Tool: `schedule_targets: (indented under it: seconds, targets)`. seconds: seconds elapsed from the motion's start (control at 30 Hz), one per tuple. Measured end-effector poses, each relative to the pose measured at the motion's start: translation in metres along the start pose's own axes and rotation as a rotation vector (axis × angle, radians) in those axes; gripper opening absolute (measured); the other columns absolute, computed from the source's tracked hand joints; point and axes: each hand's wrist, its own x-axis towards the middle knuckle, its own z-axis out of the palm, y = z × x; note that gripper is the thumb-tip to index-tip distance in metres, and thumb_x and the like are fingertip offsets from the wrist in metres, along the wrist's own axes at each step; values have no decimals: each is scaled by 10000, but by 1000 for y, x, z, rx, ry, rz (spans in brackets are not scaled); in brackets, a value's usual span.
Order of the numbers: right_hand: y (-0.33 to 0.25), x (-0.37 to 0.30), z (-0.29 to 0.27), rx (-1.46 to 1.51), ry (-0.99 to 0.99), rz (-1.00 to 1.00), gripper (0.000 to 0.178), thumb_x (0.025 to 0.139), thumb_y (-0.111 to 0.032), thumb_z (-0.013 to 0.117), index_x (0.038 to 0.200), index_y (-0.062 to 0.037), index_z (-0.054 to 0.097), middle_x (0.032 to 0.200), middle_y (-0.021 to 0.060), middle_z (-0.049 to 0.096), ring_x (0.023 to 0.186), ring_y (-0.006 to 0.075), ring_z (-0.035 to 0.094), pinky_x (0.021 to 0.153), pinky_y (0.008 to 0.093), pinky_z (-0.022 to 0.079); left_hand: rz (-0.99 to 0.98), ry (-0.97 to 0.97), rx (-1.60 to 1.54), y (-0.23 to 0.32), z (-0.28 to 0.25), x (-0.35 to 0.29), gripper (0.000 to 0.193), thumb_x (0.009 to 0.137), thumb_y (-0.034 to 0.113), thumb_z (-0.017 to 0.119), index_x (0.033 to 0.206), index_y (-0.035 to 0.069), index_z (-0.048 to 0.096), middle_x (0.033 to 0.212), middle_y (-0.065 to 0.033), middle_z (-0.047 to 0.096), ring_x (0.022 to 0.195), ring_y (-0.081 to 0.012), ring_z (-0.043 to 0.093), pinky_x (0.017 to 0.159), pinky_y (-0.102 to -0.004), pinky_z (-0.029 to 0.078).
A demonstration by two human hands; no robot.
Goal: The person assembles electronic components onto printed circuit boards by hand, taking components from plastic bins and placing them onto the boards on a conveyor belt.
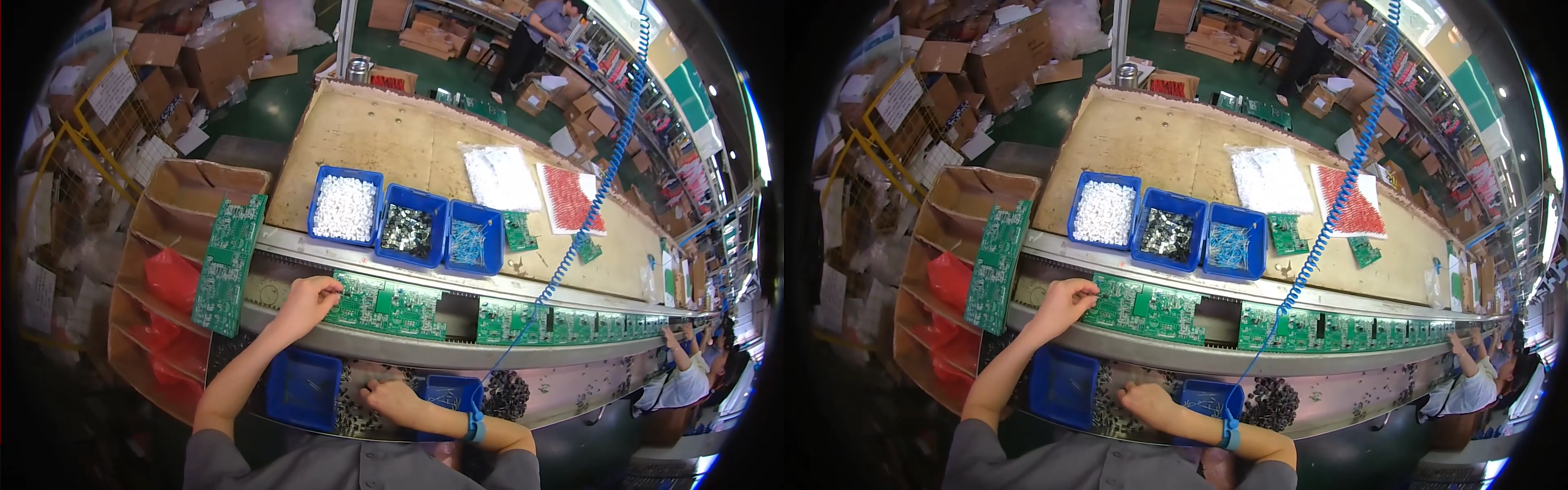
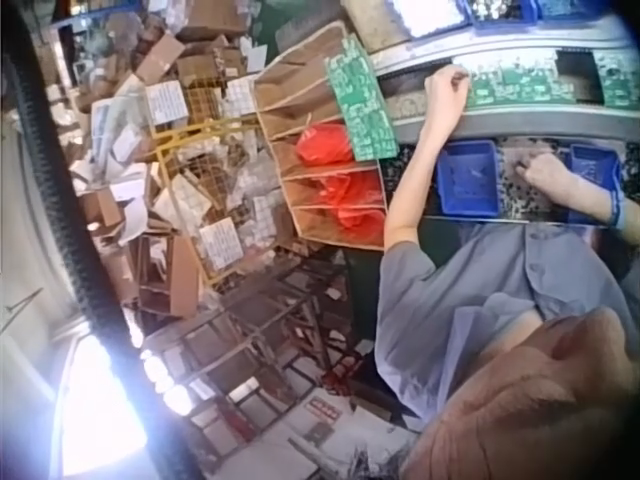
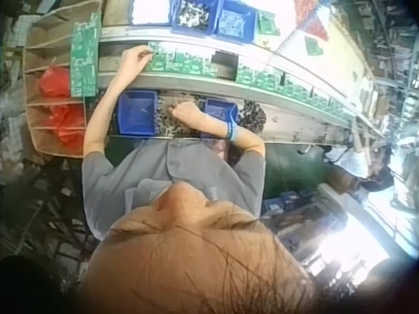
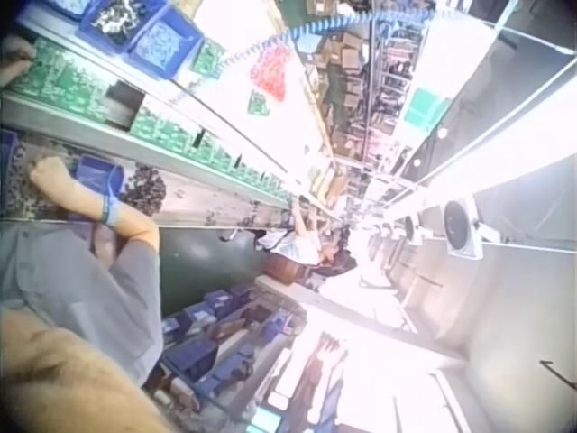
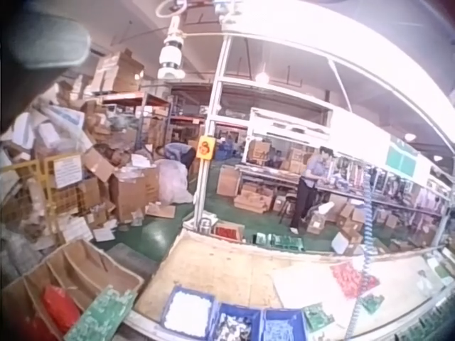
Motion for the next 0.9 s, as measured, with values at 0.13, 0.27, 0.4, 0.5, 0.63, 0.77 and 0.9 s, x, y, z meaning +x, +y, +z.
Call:
schedule_targets:
  seconds: [0.13,0.27,0.4,0.5,0.63,0.77,0.9]
  targets:
    - [3,0,0,50,-12,15,132,736,-86,561,862,-54,583,788,113,582,705,265,646,586,369,516,67,6,143,-5,3,4,122,786,-3,638,905,-31,645,835,-135,651,719,-214,652,647,-303,513]
    - [3,2,-11,21,-26,27,138,738,-106,560,869,-84,598,802,82,582,781,259,644,722,391,489,128,60,279,-8,10,3,107,776,-12,615,877,-7,650,828,-135,612,714,-273,620,630,-347,492]
    - [5,1,-13,18,39,-2,114,711,-97,572,816,-58,595,809,102,585,800,261,633,640,359,519,108,90,409,-3,15,0,95,768,18,606,846,42,655,851,-107,564,848,-300,587,725,-409,487]
    - [5,1,-14,0,42,0,120,712,-101,575,826,-67,593,826,96,591,809,251,633,642,349,520,208,147,466,-8,18,1,94,761,9,614,844,30,652,805,-111,555,794,-301,583,701,-394,479]
    - [6,0,-14,20,62,15,136,719,-97,567,852,-79,588,821,91,597,806,254,633,636,343,520,213,122,460,-10,20,4,94,752,-3,613,838,16,646,807,-119,548,826,-305,576,723,-400,477]
    - [4,-2,-11,34,-5,67,101,734,-106,554,834,-96,555,795,76,589,806,255,630,778,399,470,247,88,511,-10,20,5,107,755,-14,591,844,-5,650,822,-138,541,840,-317,569,744,-402,477]
    - [3,-4,-9,42,6,57,103,737,-116,556,840,-104,562,796,68,584,817,246,624,787,399,464,255,70,538,-9,20,6,104,750,-27,602,845,-14,641,832,-136,539,844,-324,567,748,-411,479]
